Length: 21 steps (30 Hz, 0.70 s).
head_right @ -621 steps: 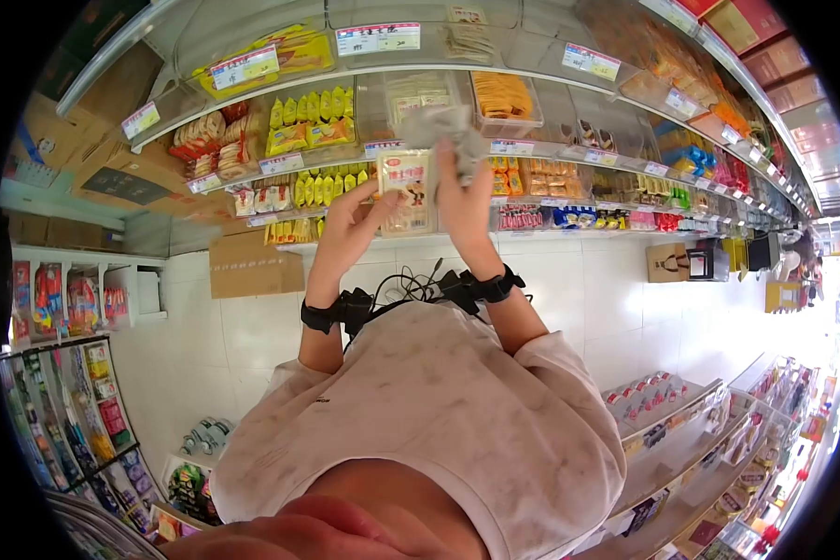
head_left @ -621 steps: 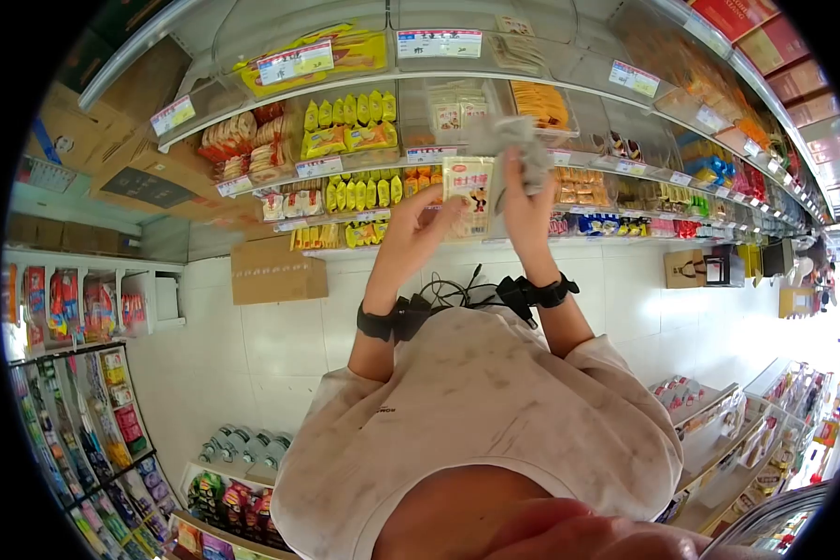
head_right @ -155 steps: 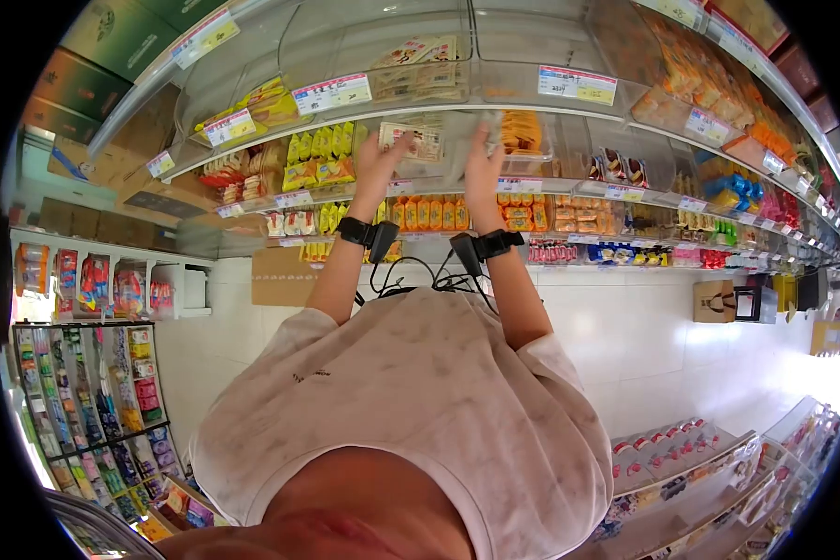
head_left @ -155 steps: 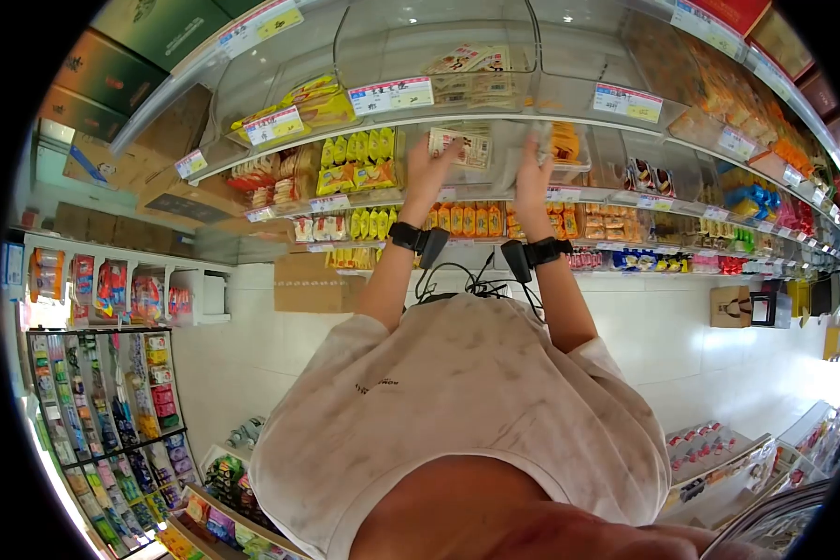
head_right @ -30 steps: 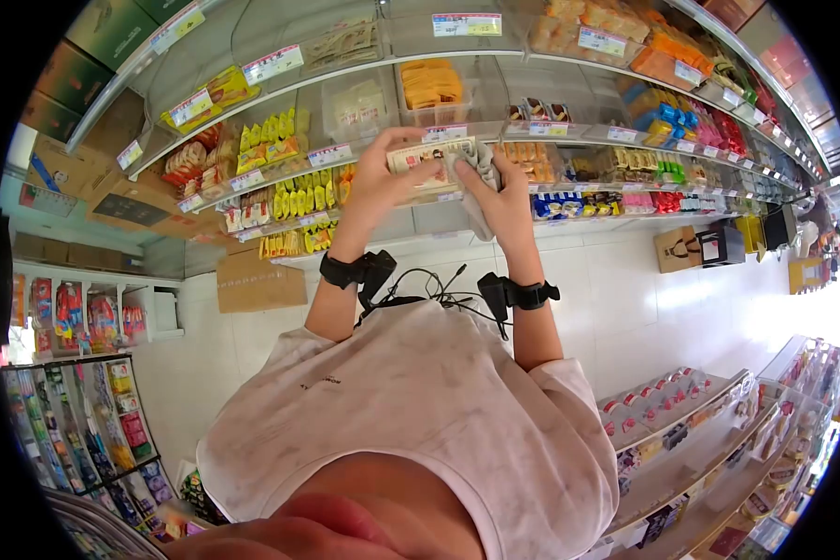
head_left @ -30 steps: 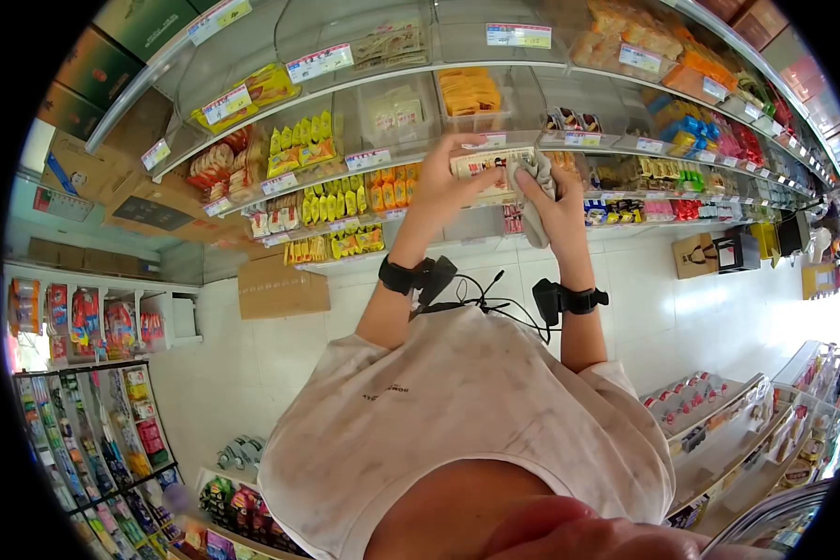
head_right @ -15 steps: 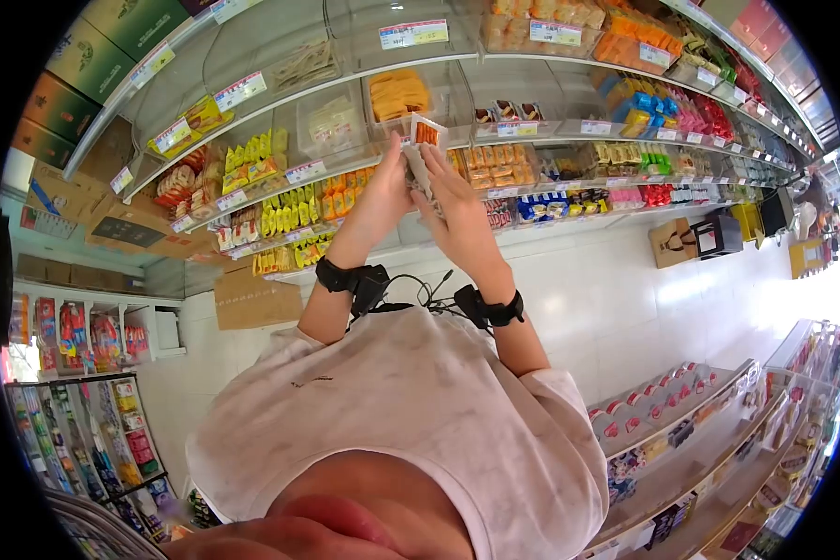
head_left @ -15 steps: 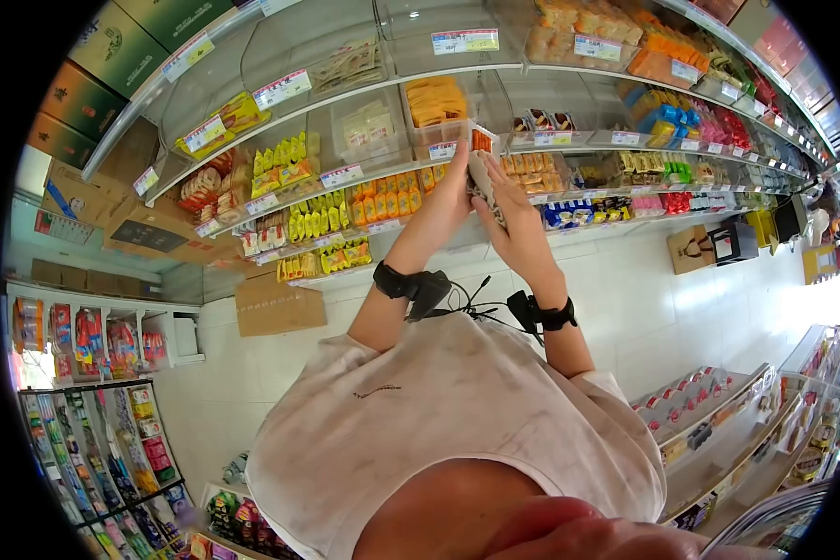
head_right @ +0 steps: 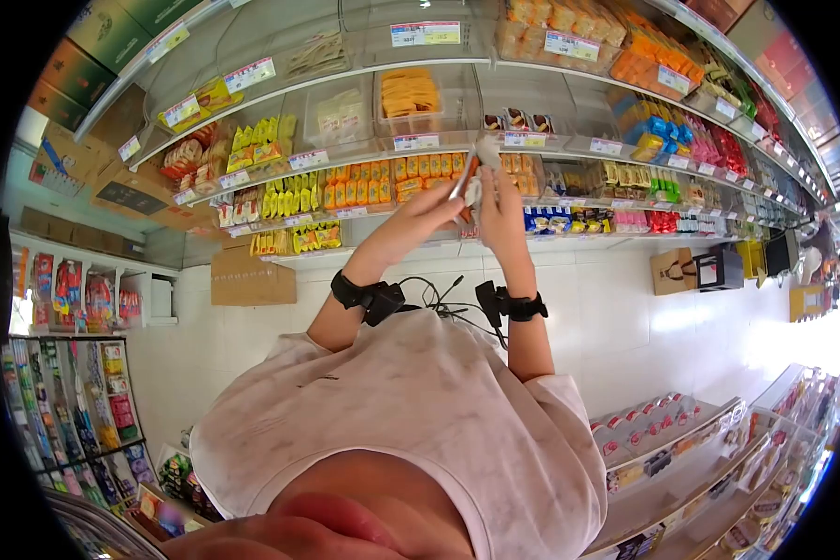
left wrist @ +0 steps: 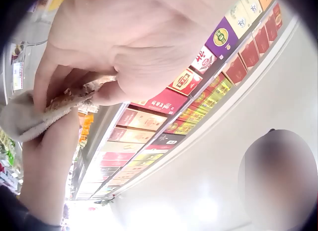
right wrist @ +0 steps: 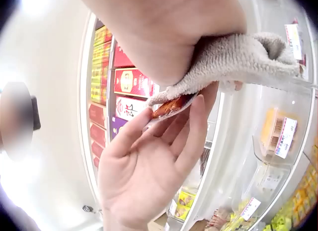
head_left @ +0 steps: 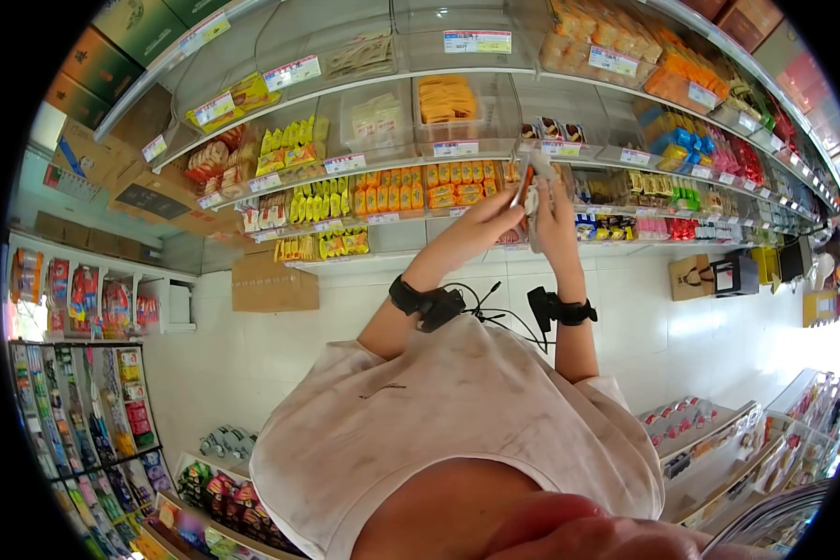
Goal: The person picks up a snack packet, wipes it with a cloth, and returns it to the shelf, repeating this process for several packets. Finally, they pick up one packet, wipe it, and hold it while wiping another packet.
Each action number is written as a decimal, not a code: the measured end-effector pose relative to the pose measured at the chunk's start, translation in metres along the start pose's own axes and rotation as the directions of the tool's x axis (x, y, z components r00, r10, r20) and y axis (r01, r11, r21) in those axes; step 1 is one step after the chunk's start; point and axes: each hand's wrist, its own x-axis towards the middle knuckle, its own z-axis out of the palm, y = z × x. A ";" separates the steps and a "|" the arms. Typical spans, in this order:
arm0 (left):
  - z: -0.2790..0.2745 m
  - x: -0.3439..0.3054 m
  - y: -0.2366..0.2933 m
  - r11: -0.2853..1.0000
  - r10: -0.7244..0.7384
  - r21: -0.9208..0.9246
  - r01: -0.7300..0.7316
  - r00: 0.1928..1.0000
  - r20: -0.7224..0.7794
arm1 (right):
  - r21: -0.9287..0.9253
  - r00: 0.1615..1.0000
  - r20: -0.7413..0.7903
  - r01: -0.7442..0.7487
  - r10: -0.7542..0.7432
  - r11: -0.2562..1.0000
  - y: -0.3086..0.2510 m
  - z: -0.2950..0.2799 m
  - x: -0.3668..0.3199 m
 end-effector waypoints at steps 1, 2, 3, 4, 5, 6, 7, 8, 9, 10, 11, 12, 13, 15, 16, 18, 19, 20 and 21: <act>-0.001 0.002 -0.003 0.998 -0.026 0.062 0.023 0.999 0.035 | -0.035 0.999 -0.005 -0.038 0.038 0.999 0.008 -0.004 0.003; -0.002 0.004 -0.005 0.991 -0.053 0.125 0.045 0.996 0.069 | 0.025 0.993 -0.080 -0.085 0.087 0.996 0.013 -0.006 0.004; 0.001 0.005 -0.007 0.998 -0.021 0.059 0.019 0.999 0.031 | 0.090 0.979 -0.154 -0.123 0.136 0.988 0.018 -0.008 0.004; 0.005 0.005 -0.010 1.000 0.009 -0.005 -0.009 1.000 -0.011 | 0.235 0.960 -0.185 -0.166 0.212 0.958 0.035 -0.010 0.006; 0.008 0.005 -0.013 0.997 0.037 -0.066 -0.040 0.998 -0.055 | 0.377 0.935 -0.203 -0.201 0.292 0.904 0.051 -0.011 0.009; 0.006 0.006 -0.013 0.998 0.055 -0.016 -0.057 0.992 -0.114 | 0.708 0.953 -0.001 -0.214 0.304 0.673 0.019 -0.018 0.005; 0.002 0.007 -0.014 0.997 0.076 0.037 -0.070 0.983 -0.170 | 0.760 0.946 0.007 -0.216 0.325 0.613 0.016 -0.013 0.002; -0.002 0.008 -0.015 0.993 0.097 0.089 -0.079 0.970 -0.222 | 0.807 0.937 0.015 -0.217 0.348 0.550 0.013 -0.008 0.000; -0.008 0.010 -0.016 0.989 0.072 0.142 -0.039 0.969 -0.237 | 0.848 0.928 0.024 -0.216 0.373 0.483 0.008 -0.003 -0.001; -0.017 0.010 -0.016 0.981 0.045 0.195 0.004 0.967 -0.250 | 0.841 0.943 0.013 -0.190 0.331 0.506 -0.002 0.001 0.000; -0.025 0.008 -0.017 0.969 0.016 0.243 0.050 0.965 -0.263 | 0.823 0.948 0.024 -0.198 0.316 0.532 -0.004 0.002 0.000; -0.029 0.005 -0.012 0.973 0.039 0.229 0.025 0.962 -0.271 | 0.804 0.953 0.036 -0.206 0.300 0.558 -0.007 0.003 -0.001; -0.034 0.001 -0.004 0.977 0.063 0.215 -0.002 0.959 -0.278 | 0.784 0.958 0.047 -0.211 0.284 0.584 -0.011 0.005 0.000; -0.045 -0.005 0.004 0.978 0.082 0.210 -0.016 0.948 -0.308 | 0.680 0.970 0.075 -0.220 0.232 0.699 -0.019 0.007 0.001; -0.053 -0.006 0.006 0.976 0.078 0.219 -0.004 0.941 -0.328 | 0.599 0.971 0.110 -0.234 0.211 0.766 -0.019 0.007 0.000; -0.063 -0.009 0.007 0.981 0.134 0.180 -0.071 0.919 -0.372 | 0.430 0.986 0.121 -0.155 0.113 0.889 -0.030 0.013 0.001; -0.067 -0.009 0.003 0.980 0.191 0.134 -0.149 0.898 -0.397 | 0.343 0.994 0.104 -0.064 0.030 0.937 -0.041 0.019 0.002; -0.072 -0.010 0.001 0.969 0.246 0.090 -0.230 0.871 -0.425 | 0.252 0.994 0.094 0.031 -0.057 0.967 -0.051 0.026 0.003; -0.078 -0.012 0.000 0.958 0.284 0.165 -0.234 0.850 -0.443 | 0.218 0.995 0.064 0.060 -0.076 0.974 -0.061 0.034 0.004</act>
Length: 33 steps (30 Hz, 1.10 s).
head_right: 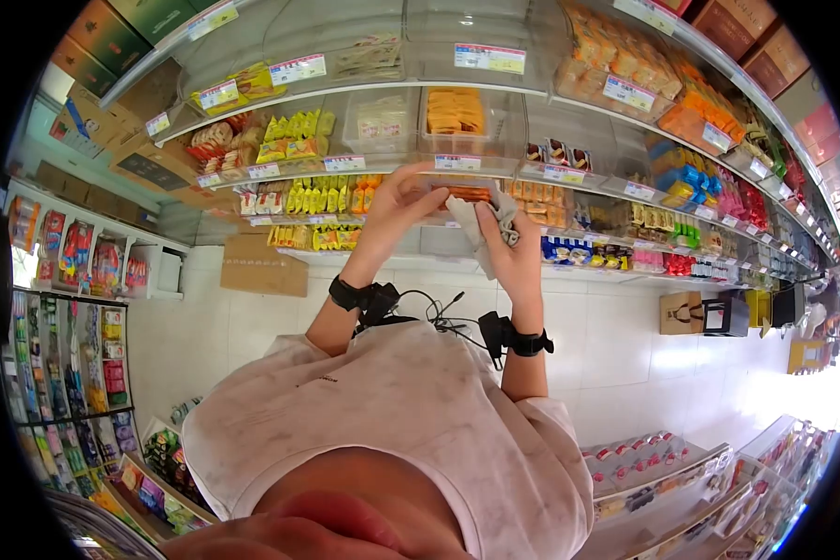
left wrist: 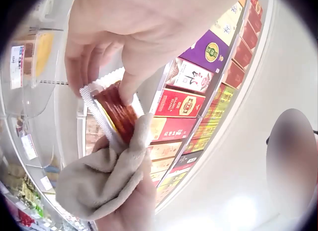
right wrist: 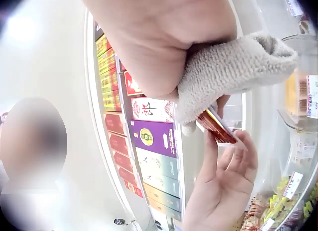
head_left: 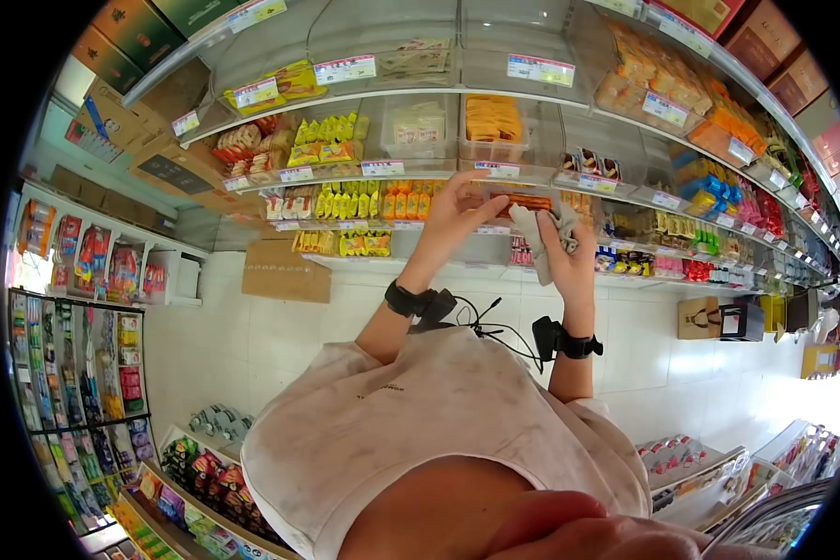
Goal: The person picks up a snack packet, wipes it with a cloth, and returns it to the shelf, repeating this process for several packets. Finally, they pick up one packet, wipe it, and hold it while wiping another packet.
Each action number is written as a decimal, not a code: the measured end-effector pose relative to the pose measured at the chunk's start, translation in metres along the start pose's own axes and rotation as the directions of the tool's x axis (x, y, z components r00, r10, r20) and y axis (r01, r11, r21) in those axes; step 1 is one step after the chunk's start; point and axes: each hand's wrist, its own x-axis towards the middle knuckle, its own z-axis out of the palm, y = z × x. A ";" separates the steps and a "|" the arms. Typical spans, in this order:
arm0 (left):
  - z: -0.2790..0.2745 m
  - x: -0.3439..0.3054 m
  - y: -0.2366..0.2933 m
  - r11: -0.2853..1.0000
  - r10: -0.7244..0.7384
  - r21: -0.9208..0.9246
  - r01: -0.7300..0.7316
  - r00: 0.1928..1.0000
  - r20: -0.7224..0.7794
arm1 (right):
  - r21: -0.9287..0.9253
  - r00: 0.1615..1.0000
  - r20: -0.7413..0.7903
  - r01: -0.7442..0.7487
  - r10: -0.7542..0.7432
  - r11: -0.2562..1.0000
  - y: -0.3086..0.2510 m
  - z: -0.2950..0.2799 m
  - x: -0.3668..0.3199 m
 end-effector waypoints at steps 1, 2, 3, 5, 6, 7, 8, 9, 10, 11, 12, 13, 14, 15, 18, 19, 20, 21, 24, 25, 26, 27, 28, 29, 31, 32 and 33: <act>-0.007 0.000 -0.001 0.997 0.041 0.066 -0.039 0.999 -0.026 | -0.036 0.999 -0.024 0.026 -0.027 0.999 -0.007 0.011 0.001; -0.014 -0.002 -0.003 0.988 0.082 0.133 -0.075 0.995 -0.049 | -0.073 0.998 -0.047 0.049 -0.052 0.996 -0.014 0.022 0.002; -0.020 -0.003 -0.004 0.999 0.036 0.042 -0.031 0.994 -0.102 | -0.152 0.994 -0.038 0.096 -0.103 0.984 -0.021 0.034 0.004; -0.030 -0.006 -0.006 0.987 -0.079 -0.152 0.051 0.979 -0.188 | -0.314 0.981 -0.010 0.181 -0.193 0.932 -0.032 0.056 0.009; -0.039 -0.007 -0.002 0.936 -0.123 -0.339 0.098 0.991 -0.053 | -0.354 0.961 0.040 0.268 -0.272 0.896 -0.026 0.068 0.011; -0.050 -0.008 0.008 0.847 -0.137 -0.506 0.164 0.986 0.090 | -0.391 0.933 0.096 0.355 -0.346 0.849 -0.014 0.082 0.014; -0.060 -0.008 0.018 0.724 -0.124 -0.645 0.246 0.965 0.229 | -0.421 0.898 0.156 0.437 -0.411 0.795 -0.006 0.094 0.014; -0.068 -0.010 0.027 0.708 -0.153 -0.660 0.251 0.967 0.204 | -0.376 0.923 0.288 0.353 -0.254 0.857 -0.015 0.108 0.010; -0.075 -0.015 0.036 0.692 -0.182 -0.676 0.253 0.968 0.176 | -0.335 0.913 0.291 0.376 -0.285 0.864 -0.022 0.126 0.009; -0.083 -0.020 0.040 0.675 -0.211 -0.694 0.251 0.967 0.144 | -0.291 0.901 0.297 0.400 -0.315 0.869 -0.027 0.146 0.009; -0.091 -0.022 0.039 0.696 -0.228 -0.672 0.253 0.965 0.128 | -0.246 0.888 0.304 0.423 -0.345 0.872 -0.029 0.160 0.010; -0.097 -0.023 0.039 0.714 -0.243 -0.652 0.255 0.964 0.110 | -0.273 0.901 0.347 0.362 -0.259 0.891 -0.027 0.170 0.010; -0.103 -0.024 0.038 0.731 -0.256 -0.634 0.253 0.963 0.089 | -0.293 0.902 0.358 0.353 -0.241 0.889 -0.025 0.179 0.013; -0.107 -0.025 0.037 0.765 -0.237 -0.606 0.219 0.970 0.052 | -0.312 0.903 0.368 0.346 -0.223 0.885 -0.024 0.189 0.016; -0.127 -0.025 0.035 0.866 -0.175 -0.476 0.155 0.985 0.004 | -0.184 0.921 0.364 0.216 -0.138 0.959 -0.022 0.215 0.022; -0.136 -0.025 0.033 0.899 -0.156 -0.410 0.157 0.987 0.036 | -0.108 0.929 0.355 0.147 -0.100 0.983 -0.021 0.222 0.023; -0.143 -0.026 0.030 0.926 -0.144 -0.341 0.161 0.987 0.073 | -0.093 0.932 0.354 0.112 -0.072 0.989 -0.017 0.226 0.024; -0.148 -0.027 0.033 0.955 -0.116 -0.263 0.137 0.989 0.092 | -0.077 0.936 0.349 0.075 -0.044 0.994 -0.012 0.228 0.025; -0.156 -0.028 0.043 0.997 -0.032 -0.057 0.044 0.979 0.203 | -0.054 0.974 0.225 0.021 -0.009 0.998 -0.005 0.237 0.033; -0.159 -0.031 0.042 1.000 0.000 -0.018 0.005 0.967 0.255 | -0.039 0.978 0.195 -0.070 0.076 0.997 -0.005 0.233 0.034; -0.162 -0.032 0.041 0.999 0.032 0.020 -0.039 0.951 0.307 | -0.020 0.973 0.168 -0.157 0.158 0.987 -0.005 0.231 0.035; -0.165 -0.031 0.041 0.998 0.048 0.030 -0.062 0.933 0.356 | 0.015 0.993 0.063 -0.105 0.104 0.994 0.000 0.232 0.034; -0.168 -0.029 0.040 0.995 0.065 0.040 -0.089 0.912 0.404 | -0.030 0.999 0.012 -0.052 0.053 0.998 0.002 0.232 0.036; -0.171 -0.025 0.040 0.992 0.082 0.049 -0.117 0.889 0.450 | -0.078 0.999 -0.035 -0.002 -0.001 0.997 0.004 0.229 0.039; -0.180 -0.017 0.045 0.999 -0.043 -0.001 0.051 0.856 0.515 | -0.156 0.992 -0.128 -0.007 -0.013 0.988 0.014 0.222 0.042; -0.185 -0.012 0.047 0.991 -0.105 -0.017 0.136 0.833 0.544 | -0.181 0.992 -0.124 0.005 -0.028 0.984 0.017 0.219 0.044; -0.190 -0.006 0.050 0.981 -0.193 0.074 0.180 0.847 0.495 | -0.202 0.992 -0.121 0.018 -0.043 0.979 0.018 0.218 0.046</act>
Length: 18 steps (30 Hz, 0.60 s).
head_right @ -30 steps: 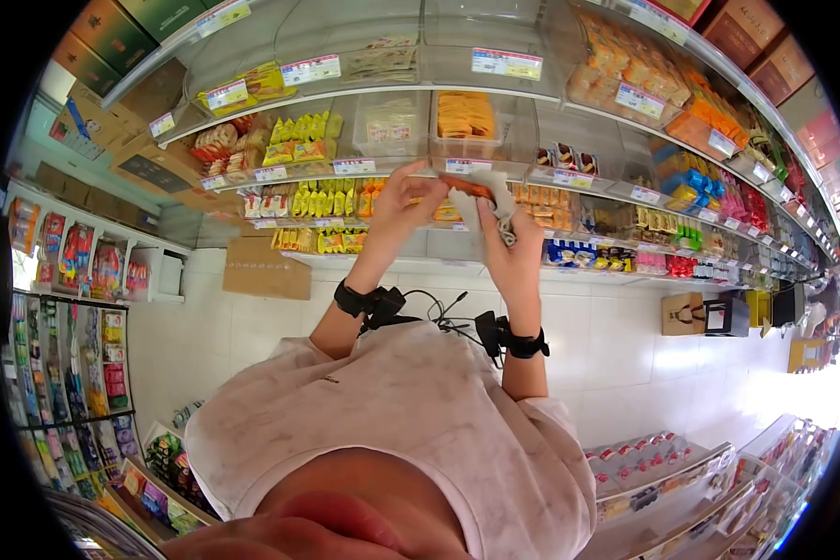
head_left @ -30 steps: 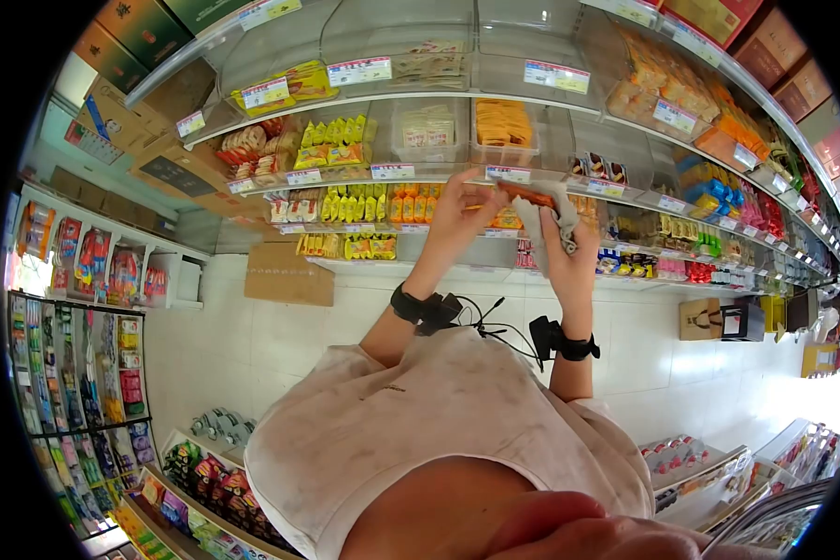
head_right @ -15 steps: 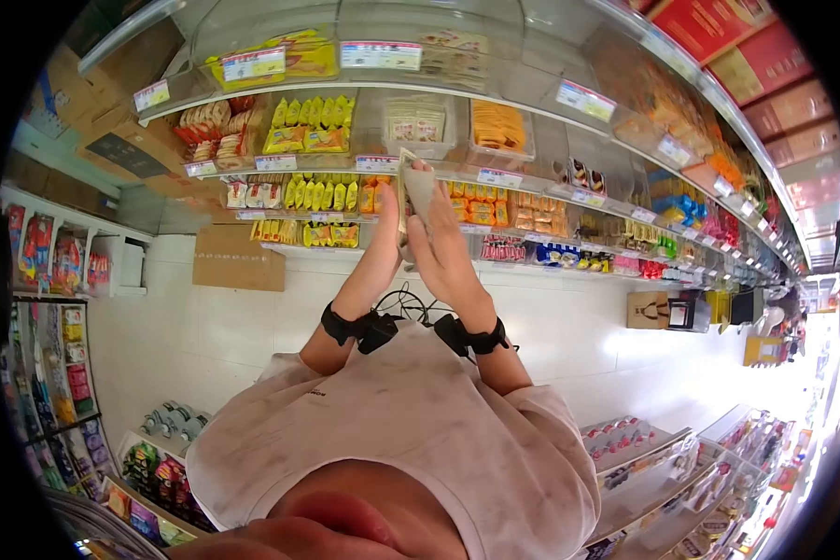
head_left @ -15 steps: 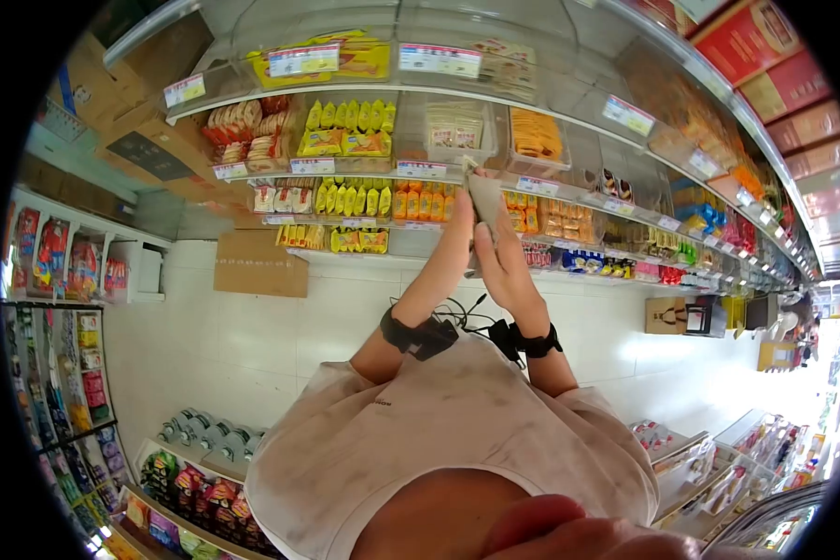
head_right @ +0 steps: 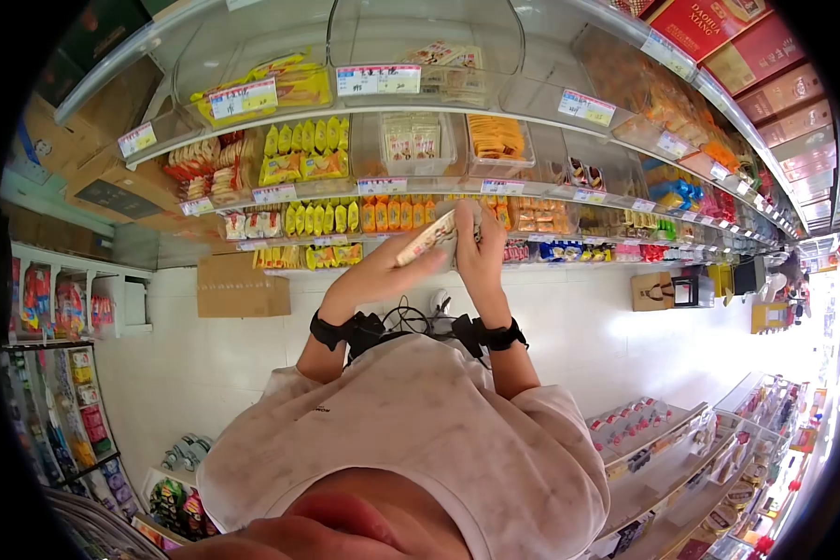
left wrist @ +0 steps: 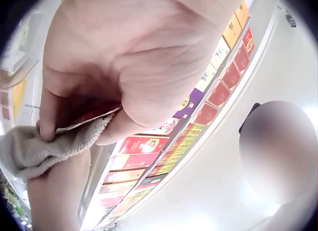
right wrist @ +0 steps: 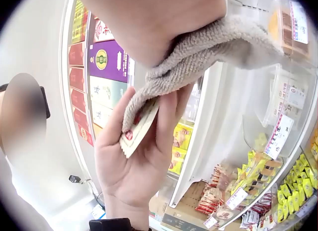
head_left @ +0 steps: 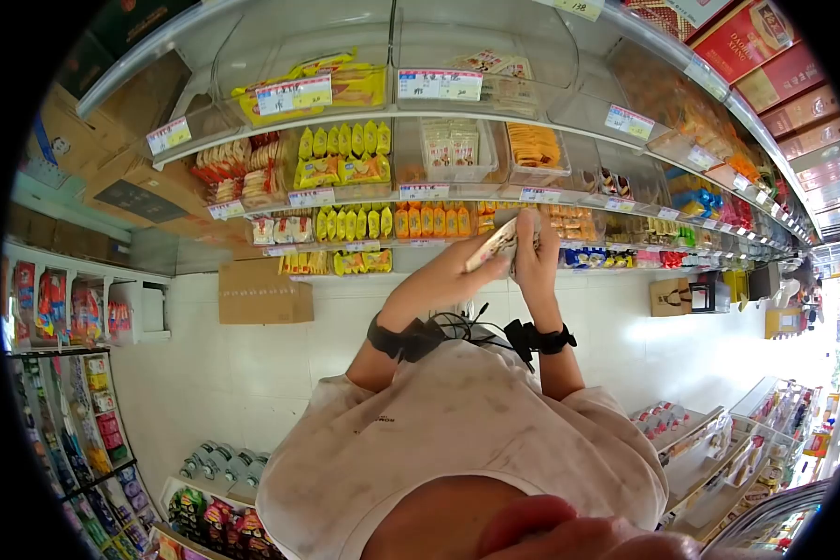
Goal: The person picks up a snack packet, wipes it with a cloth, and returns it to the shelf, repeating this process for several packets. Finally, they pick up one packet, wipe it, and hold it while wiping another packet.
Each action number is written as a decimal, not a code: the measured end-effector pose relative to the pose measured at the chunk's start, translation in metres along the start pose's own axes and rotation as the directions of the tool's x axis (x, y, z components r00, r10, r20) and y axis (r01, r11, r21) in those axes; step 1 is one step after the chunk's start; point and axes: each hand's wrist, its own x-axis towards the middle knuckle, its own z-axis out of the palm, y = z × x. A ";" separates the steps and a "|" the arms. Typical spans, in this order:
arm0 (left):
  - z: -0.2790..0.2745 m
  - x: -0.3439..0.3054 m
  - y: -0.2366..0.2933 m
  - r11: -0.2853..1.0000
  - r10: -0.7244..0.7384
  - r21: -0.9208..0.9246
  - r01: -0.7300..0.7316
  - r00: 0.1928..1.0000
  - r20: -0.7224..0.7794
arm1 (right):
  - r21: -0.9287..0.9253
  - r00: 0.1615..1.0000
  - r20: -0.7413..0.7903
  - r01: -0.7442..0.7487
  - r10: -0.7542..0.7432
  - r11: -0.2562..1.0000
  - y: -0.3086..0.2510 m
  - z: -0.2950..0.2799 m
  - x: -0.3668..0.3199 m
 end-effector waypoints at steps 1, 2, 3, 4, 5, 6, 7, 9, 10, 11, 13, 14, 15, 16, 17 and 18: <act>-0.005 0.001 0.005 0.998 -0.061 -0.035 0.060 0.997 -0.045 | -0.018 1.000 -0.001 0.014 -0.014 1.000 0.003 0.000 0.004; -0.009 0.002 0.012 0.990 -0.123 -0.073 0.117 0.988 -0.089 | -0.043 1.000 0.005 0.024 -0.024 0.999 0.010 -0.003 0.012; -0.010 0.005 0.018 0.979 -0.184 -0.115 0.169 0.973 -0.136 | 0.002 0.999 -0.025 -0.040 0.040 0.999 0.012 -0.006 0.019; -0.008 0.012 0.003 0.958 -0.053 -0.288 -0.015 0.973 -0.225 | 0.051 0.993 -0.049 -0.102 0.105 0.993 0.012 -0.009 0.027; -0.013 0.013 0.002 0.965 -0.070 -0.263 0.002 0.966 -0.249 | 0.104 0.983 -0.068 -0.165 0.172 0.981 0.014 -0.013 0.035; -0.019 0.011 0.021 0.971 -0.088 -0.237 0.021 0.957 -0.275 | 0.312 0.951 -0.040 -0.281 0.308 0.908 0.023 -0.014 0.045; -0.023 0.013 0.033 0.977 -0.104 -0.208 0.041 0.947 -0.302 | 0.493 0.908 0.008 -0.367 0.418 0.789 0.030 -0.016 0.052; -0.026 0.027 0.027 0.997 0.007 -0.062 -0.035 0.914 -0.405 | 0.766 0.794 0.173 -0.481 0.583 0.426 0.025 -0.025 0.067; -0.027 0.033 0.036 0.999 0.034 0.036 -0.021 0.910 -0.413 | 0.765 0.794 0.315 -0.537 0.520 0.355 0.017 -0.027 0.072; -0.028 0.038 0.044 0.991 0.062 0.136 -0.005 0.907 -0.416 | 0.674 0.883 0.241 -0.450 0.402 0.585 0.017 -0.025 0.073; -0.028 0.055 0.052 0.960 0.109 0.279 0.028 0.881 -0.461 | 0.394 0.985 0.143 -0.149 0.099 0.907 0.011 -0.018 0.074; -0.028 0.063 0.056 0.936 0.135 0.348 0.046 0.869 -0.476 | 0.367 0.975 0.220 -0.080 -0.003 0.927 0.003 -0.020 0.076; -0.028 0.068 0.065 0.935 0.126 0.351 0.052 0.877 -0.465 | 0.293 0.976 0.206 0.014 -0.077 0.956 0.002 -0.025 0.083; -0.026 0.070 0.078 0.934 0.115 0.353 0.059 0.885 -0.452 | 0.212 0.970 0.193 0.107 -0.149 0.971 0.004 -0.031 0.089; -0.023 0.072 0.086 0.933 0.102 0.353 0.066 0.893 -0.438 | 0.126 0.959 0.186 0.195 -0.216 0.973 0.004 -0.036 0.094; -0.022 0.073 0.088 0.966 0.089 0.256 0.025 0.902 -0.422 | 0.204 0.966 0.170 0.159 -0.195 0.966 -0.009 -0.043 0.099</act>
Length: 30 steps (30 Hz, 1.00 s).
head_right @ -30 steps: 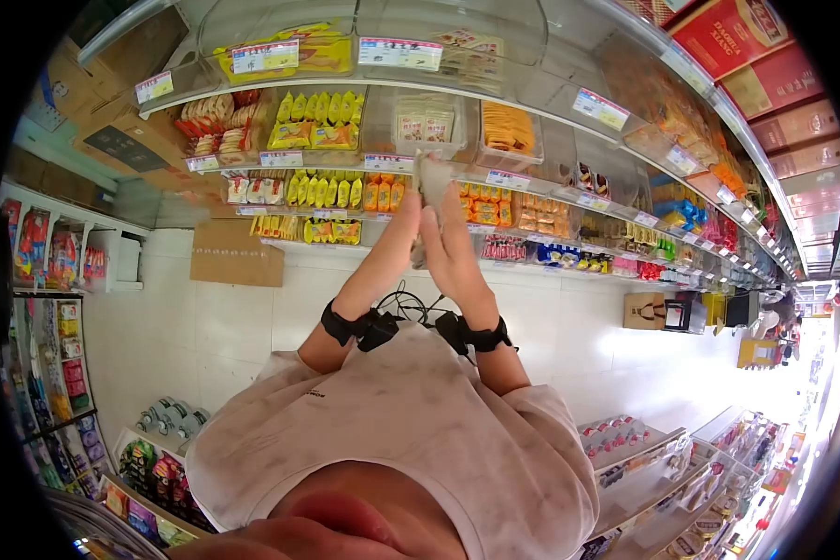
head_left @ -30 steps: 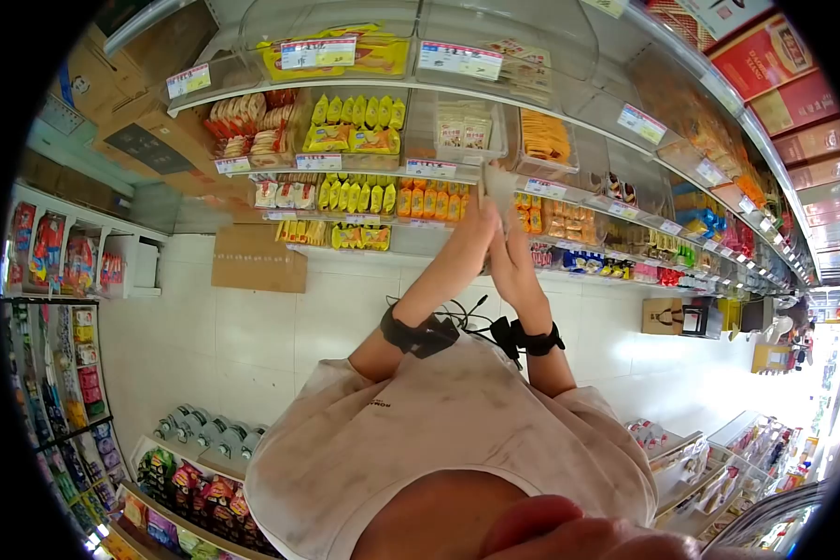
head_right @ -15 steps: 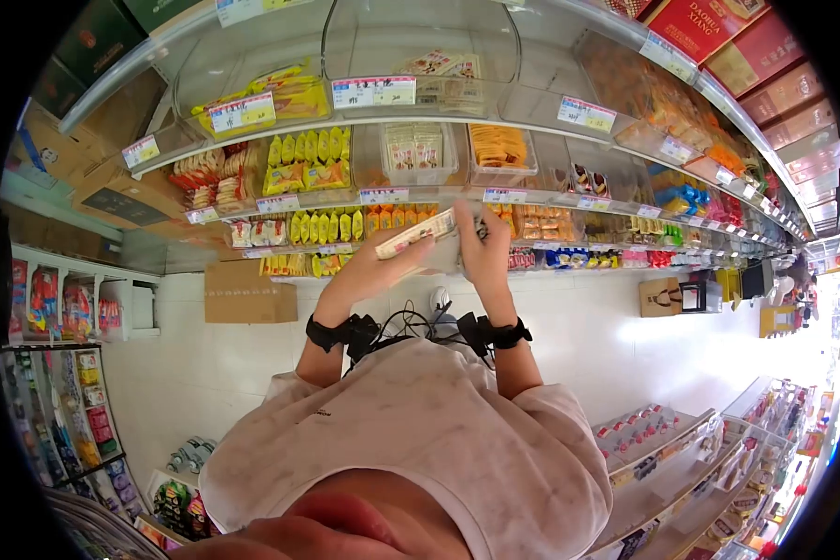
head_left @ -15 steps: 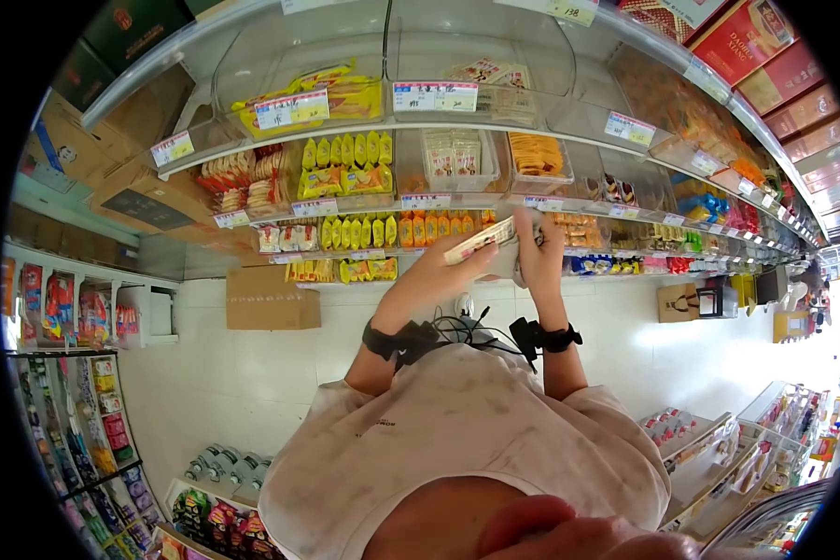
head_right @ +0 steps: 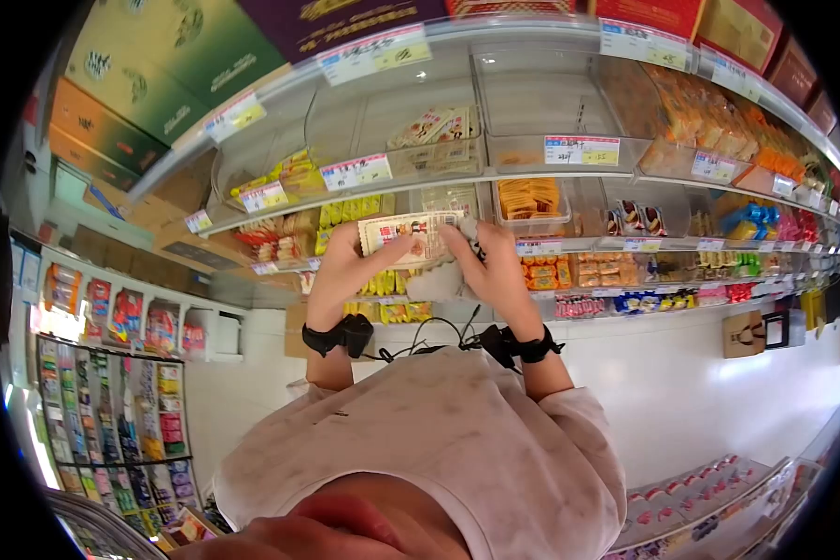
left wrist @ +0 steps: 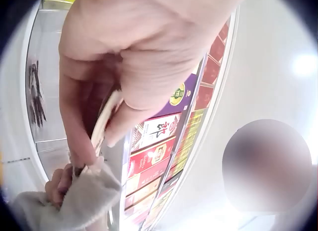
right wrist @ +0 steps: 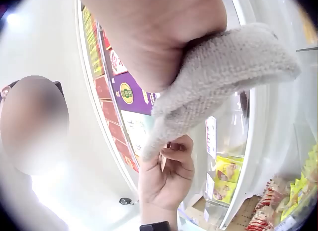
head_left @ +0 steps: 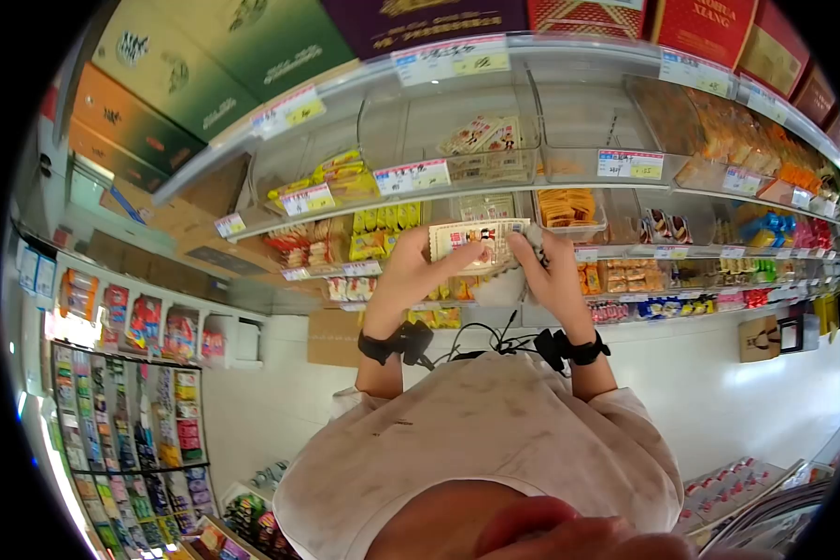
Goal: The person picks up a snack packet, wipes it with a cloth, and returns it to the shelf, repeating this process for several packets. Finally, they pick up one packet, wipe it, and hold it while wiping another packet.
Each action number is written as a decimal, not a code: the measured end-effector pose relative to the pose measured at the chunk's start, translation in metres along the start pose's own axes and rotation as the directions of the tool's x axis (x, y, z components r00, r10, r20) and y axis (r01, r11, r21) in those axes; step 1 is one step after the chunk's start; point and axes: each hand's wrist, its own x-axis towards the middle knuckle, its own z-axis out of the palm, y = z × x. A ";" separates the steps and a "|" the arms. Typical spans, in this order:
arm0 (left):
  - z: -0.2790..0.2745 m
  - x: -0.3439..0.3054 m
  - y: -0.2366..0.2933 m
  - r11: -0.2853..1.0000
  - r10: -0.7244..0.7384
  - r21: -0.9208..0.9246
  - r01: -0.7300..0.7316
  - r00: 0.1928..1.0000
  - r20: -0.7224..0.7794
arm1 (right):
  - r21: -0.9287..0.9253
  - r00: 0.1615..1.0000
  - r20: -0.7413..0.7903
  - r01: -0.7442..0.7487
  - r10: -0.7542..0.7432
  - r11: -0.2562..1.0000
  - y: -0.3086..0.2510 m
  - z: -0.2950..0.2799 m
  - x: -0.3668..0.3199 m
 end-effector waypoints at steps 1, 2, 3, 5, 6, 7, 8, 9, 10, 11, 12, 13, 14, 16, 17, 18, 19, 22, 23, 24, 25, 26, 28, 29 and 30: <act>0.000 0.002 0.002 1.000 0.020 -0.022 -0.019 1.000 0.024 | 0.062 0.999 0.034 -0.033 0.031 0.998 0.004 -0.007 0.003; -0.001 0.005 0.002 0.998 0.038 -0.044 -0.036 0.998 0.049 | 0.124 0.996 0.070 -0.067 0.058 0.990 0.011 -0.016 0.005; -0.004 0.008 0.004 0.997 0.053 -0.067 -0.048 0.996 0.076 | 0.184 0.990 0.108 -0.105 0.086 0.977 0.009 -0.021 0.008; -0.010 0.014 0.010 0.990 -0.017 -0.141 0.027 0.997 0.071 | 0.451 0.991 -0.045 -0.095 0.129 0.888 0.004 -0.030 0.015; -0.006 0.018 0.017 0.984 0.003 -0.176 -0.004 1.000 -0.002 | 0.601 0.973 -0.049 -0.152 0.226 0.785 -0.003 -0.041 0.021; -0.003 0.023 0.021 0.977 0.025 -0.211 -0.041 0.997 -0.078 | 0.730 0.948 -0.034 -0.192 0.315 0.656 -0.003 -0.049 0.026; -0.003 0.027 0.018 0.991 0.086 -0.094 -0.098 0.989 -0.122 | 0.622 0.914 -0.172 -0.189 0.368 0.760 0.012 -0.050 0.027; -0.001 0.030 0.019 0.988 0.102 -0.104 -0.113 0.988 -0.113 | 0.524 0.931 -0.256 -0.091 0.259 0.847 0.010 -0.049 0.030; 0.002 0.031 0.019 0.985 0.117 -0.117 -0.130 0.987 -0.108 | 0.409 0.936 -0.323 0.006 0.138 0.913 0.006 -0.045 0.035; 0.006 0.033 0.018 0.980 0.134 -0.133 -0.148 0.985 -0.107 | 0.281 0.929 -0.370 0.104 0.008 0.954 0.003 -0.043 0.039; 0.012 0.036 0.026 0.981 0.148 -0.107 -0.160 0.983 -0.112 | 0.216 0.951 -0.304 0.127 -0.057 0.968 0.003 -0.042 0.043; 0.010 0.039 0.025 0.987 0.135 -0.080 -0.142 0.987 -0.091 | 0.165 0.961 -0.253 0.153 -0.108 0.974 0.000 -0.041 0.046; 0.006 0.043 0.024 0.991 0.119 -0.053 -0.123 0.990 -0.073 | 0.116 0.968 -0.197 0.181 -0.156 0.977 -0.006 -0.039 0.050; 0.000 0.052 0.025 0.997 0.078 0.018 -0.077 0.992 -0.100 | 0.158 0.992 -0.092 0.103 -0.089 0.982 -0.008 -0.034 0.051; 0.004 0.058 0.027 0.992 0.123 -0.006 -0.125 0.980 -0.157 | 0.148 0.997 -0.054 0.058 -0.051 0.987 -0.009 -0.032 0.052; 0.011 0.065 0.029 0.984 0.166 -0.026 -0.176 0.962 -0.215 | 0.136 1.000 -0.015 0.016 -0.014 0.991 -0.010 -0.031 0.052; 0.016 0.071 0.030 0.973 0.207 -0.043 -0.227 0.939 -0.274 | 0.122 0.999 0.024 -0.026 0.023 0.992 -0.012 -0.029 0.053; 0.026 0.078 0.026 0.961 0.230 -0.075 -0.265 0.923 -0.308 | 0.194 0.991 -0.110 0.096 -0.076 0.976 -0.006 -0.010 0.054; 0.029 0.080 0.026 0.956 0.241 -0.088 -0.281 0.918 -0.315 | 0.218 0.989 -0.123 0.102 -0.076 0.971 -0.007 -0.010 0.055; 0.031 0.079 0.024 0.946 0.280 -0.082 -0.313 0.919 -0.277 | 0.240 0.987 -0.139 0.108 -0.076 0.965 -0.008 -0.010 0.055; 0.032 0.076 0.018 0.936 0.317 -0.080 -0.344 0.918 -0.239 | 0.261 0.985 -0.155 0.114 -0.075 0.959 -0.008 -0.011 0.055; 0.033 0.076 0.015 0.924 0.353 -0.079 -0.375 0.914 -0.200 | 0.274 0.989 -0.137 0.091 -0.055 0.958 -0.006 -0.013 0.056; 0.026 0.077 0.017 0.943 0.320 -0.042 -0.332 0.931 -0.173 | 0.299 0.995 -0.095 0.042 -0.014 0.953 0.000 -0.020 0.055; 0.024 0.078 0.019 0.951 0.301 -0.022 -0.308 0.940 -0.161 | 0.279 0.996 -0.083 0.045 -0.022 0.959 0.002 -0.023 0.055; 0.023 0.084 0.021 0.952 0.298 0.001 -0.305 0.930 -0.215 | 0.260 0.997 -0.070 0.045 -0.028 0.964 0.003 -0.025 0.054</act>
